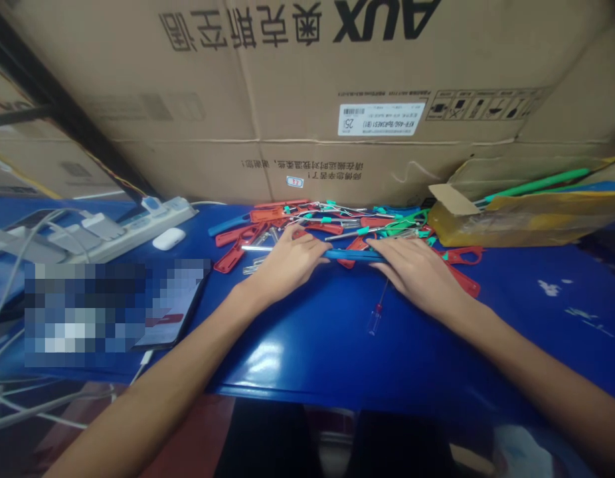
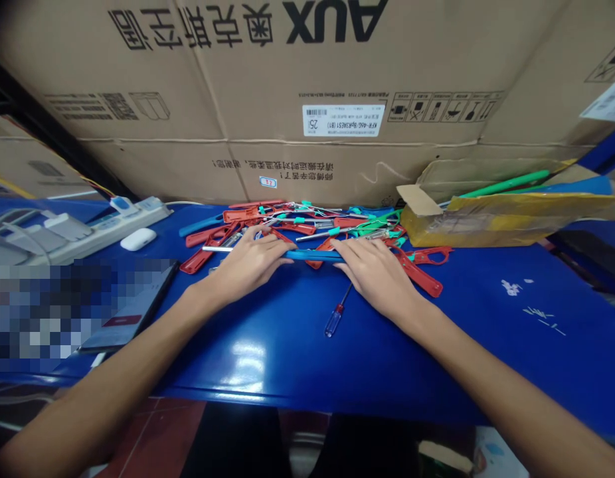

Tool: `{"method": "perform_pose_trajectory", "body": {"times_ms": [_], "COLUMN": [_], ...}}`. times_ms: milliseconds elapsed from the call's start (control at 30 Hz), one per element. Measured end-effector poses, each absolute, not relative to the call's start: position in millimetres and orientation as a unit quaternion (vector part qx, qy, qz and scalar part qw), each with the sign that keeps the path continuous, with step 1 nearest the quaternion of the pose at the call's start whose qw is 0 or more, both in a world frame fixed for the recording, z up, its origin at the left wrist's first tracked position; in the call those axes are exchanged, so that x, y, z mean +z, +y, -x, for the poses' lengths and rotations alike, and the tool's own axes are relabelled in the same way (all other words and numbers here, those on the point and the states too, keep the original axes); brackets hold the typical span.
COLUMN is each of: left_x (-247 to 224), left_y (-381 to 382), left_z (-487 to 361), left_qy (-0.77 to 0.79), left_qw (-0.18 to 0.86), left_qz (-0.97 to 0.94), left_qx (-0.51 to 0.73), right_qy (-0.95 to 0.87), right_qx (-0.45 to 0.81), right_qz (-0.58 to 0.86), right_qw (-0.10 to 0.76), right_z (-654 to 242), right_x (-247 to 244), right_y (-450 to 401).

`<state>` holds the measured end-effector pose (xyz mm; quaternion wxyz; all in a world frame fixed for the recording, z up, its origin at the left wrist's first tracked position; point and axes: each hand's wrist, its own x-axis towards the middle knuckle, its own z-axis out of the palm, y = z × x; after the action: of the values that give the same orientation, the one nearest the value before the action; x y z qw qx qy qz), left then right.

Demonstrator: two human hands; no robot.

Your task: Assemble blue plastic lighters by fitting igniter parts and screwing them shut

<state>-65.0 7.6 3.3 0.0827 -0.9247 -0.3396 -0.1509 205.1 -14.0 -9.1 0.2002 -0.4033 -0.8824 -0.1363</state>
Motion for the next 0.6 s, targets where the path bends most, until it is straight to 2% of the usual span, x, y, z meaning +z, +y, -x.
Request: {"method": "perform_pose_trajectory", "body": {"times_ms": [233,600], "left_x": [2.9,7.0], "left_y": [12.7,21.8], "left_z": [72.1,92.4], "left_qy": [-0.343,-0.354], "left_qw": [0.089,0.114], "left_qz": [0.924,0.912], "left_qx": [-0.144,-0.172], "right_qy": [-0.870,-0.864], "right_qx": [-0.008,0.083], "right_qz": [0.452,0.448], "right_qw": [0.197,0.215], "right_z": [-216.7,-222.7], "right_x": [-14.0,2.8], "right_y": [-6.9,-8.8]}}
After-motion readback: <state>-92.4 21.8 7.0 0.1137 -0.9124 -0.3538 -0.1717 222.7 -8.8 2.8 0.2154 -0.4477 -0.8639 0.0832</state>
